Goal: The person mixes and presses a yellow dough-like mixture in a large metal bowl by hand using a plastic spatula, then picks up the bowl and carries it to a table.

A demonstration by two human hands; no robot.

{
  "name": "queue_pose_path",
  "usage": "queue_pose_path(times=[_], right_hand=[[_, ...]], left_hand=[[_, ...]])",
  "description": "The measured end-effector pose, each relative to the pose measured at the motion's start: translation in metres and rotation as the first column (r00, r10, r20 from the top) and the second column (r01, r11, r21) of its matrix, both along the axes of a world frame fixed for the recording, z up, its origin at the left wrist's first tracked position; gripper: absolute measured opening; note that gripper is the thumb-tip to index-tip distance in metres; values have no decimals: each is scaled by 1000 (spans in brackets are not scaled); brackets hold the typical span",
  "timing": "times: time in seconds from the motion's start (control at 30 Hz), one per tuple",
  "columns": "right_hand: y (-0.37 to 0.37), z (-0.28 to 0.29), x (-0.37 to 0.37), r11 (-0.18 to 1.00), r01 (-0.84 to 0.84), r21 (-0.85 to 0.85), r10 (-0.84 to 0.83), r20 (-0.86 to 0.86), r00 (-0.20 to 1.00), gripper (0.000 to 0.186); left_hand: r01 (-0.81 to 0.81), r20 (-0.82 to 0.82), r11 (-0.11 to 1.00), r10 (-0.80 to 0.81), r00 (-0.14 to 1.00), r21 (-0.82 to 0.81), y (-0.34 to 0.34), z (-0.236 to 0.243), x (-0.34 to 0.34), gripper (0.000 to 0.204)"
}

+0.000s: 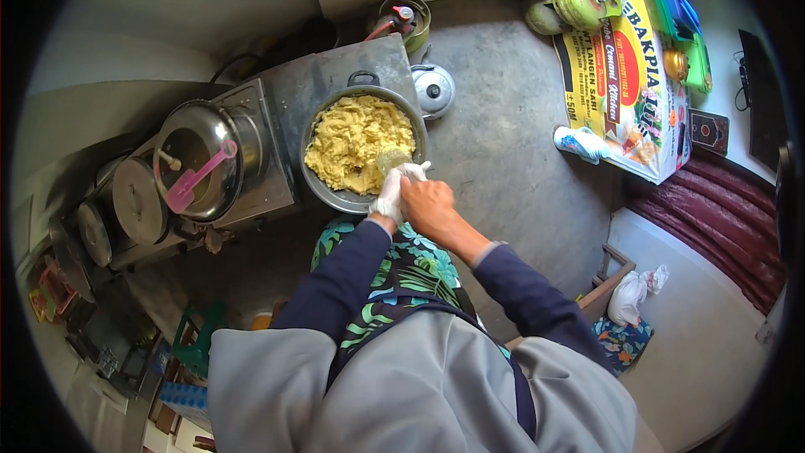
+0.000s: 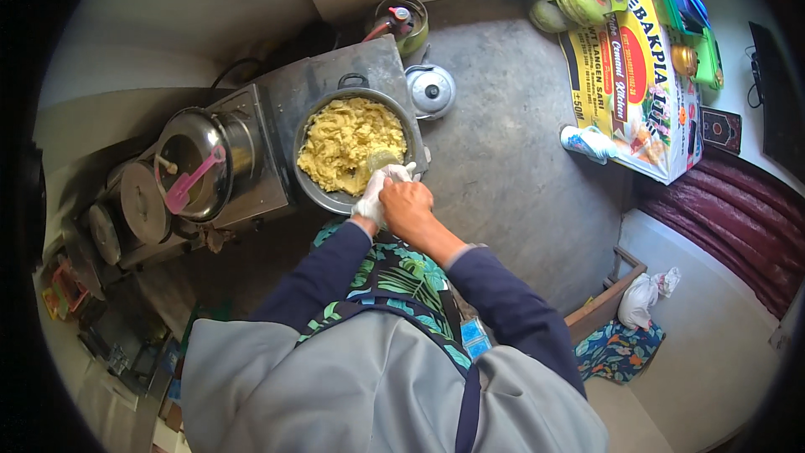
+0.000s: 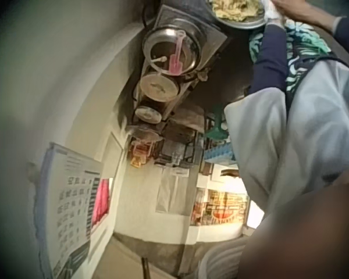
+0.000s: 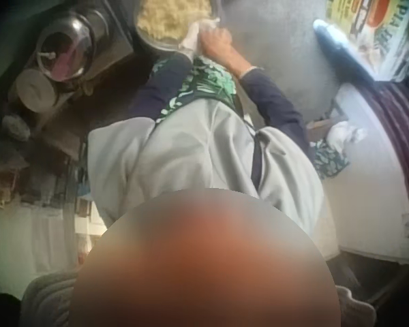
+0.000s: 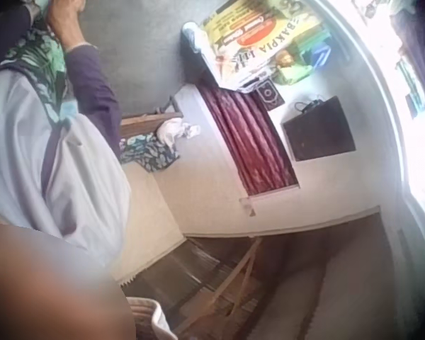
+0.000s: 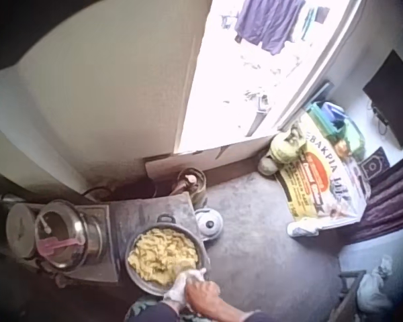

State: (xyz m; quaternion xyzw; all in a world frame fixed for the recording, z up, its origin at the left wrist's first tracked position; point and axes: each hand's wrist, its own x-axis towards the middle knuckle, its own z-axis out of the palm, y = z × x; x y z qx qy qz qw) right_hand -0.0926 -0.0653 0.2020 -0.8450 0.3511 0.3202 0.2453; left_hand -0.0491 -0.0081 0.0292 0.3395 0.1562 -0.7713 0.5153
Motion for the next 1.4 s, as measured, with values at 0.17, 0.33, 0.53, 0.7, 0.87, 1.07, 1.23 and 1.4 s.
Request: queue_pose_path(times=[0.17,0.33,0.53,0.7,0.87,1.07,1.23,1.4], right_hand=[[9,-82,13,956,294,14,-294,123,948,30],[79,-93,7,602,787,136,-792,229,566,52],[0,-27,-19,992,128,-21,-122,174,977,33],[-33,-13,-1,992,-67,-110,60,-61,996,32],[1,-89,6,956,276,-97,-255,184,949,49],[52,-111,-26,642,761,93,-749,287,597,67],[-30,-19,-16,980,182,-80,-162,209,964,33],[-55,-55,1,973,57,-224,-52,28,998,24]], left_hand=[[215,-229,930,-288,930,-298,5,-61,43,31],[284,408,785,-550,728,551,-2,-47,30,11],[-130,-150,978,155,977,165,-5,-11,2,29],[-154,-23,968,162,987,199,-38,59,1,24],[330,28,933,-329,944,-145,-37,-60,39,11],[211,438,850,-443,782,482,-36,-45,5,11],[-88,111,996,89,990,-12,-48,-9,3,27],[-184,-46,974,192,980,135,-87,18,11,40]])
